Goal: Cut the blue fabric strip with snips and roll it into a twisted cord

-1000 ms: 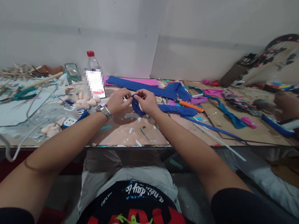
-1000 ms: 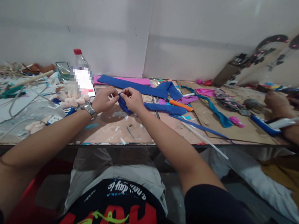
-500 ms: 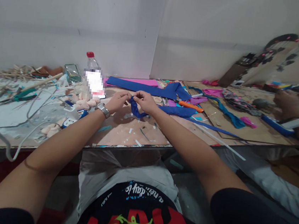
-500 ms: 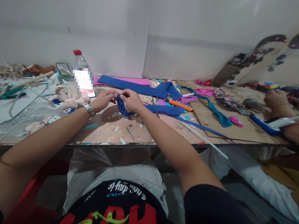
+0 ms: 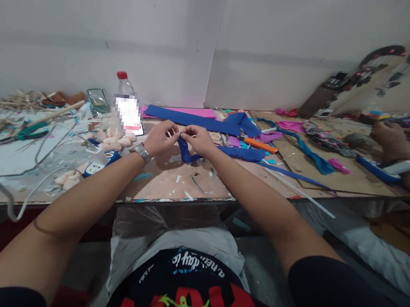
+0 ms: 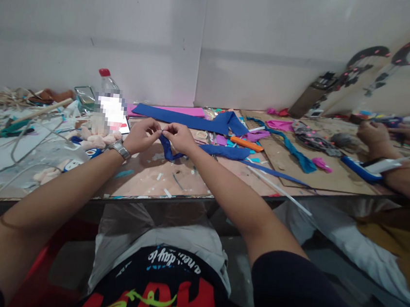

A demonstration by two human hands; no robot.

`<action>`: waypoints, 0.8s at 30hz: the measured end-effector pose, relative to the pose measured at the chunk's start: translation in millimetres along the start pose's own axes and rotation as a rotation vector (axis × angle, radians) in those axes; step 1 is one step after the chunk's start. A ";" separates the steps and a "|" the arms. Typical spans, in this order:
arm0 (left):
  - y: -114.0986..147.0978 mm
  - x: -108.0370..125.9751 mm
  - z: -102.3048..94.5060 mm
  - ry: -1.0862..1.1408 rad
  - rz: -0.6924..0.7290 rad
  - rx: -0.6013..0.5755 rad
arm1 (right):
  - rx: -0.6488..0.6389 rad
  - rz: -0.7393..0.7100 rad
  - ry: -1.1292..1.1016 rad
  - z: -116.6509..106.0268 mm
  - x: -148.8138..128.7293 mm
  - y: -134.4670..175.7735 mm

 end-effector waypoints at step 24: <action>3.2 -20.1 25.9 0.610 -0.468 -0.259 | 0.001 -0.031 -0.008 -1.0 -3.2 1.2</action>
Point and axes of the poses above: each hand's wrist, its own y-axis away from the middle knuckle, its own z-axis out of the palm, x = y × z, the point moved 5 cm from there along -y, towards the middle knuckle, and after that the axes turned 6 degrees about -z, right-handed, at the moved point
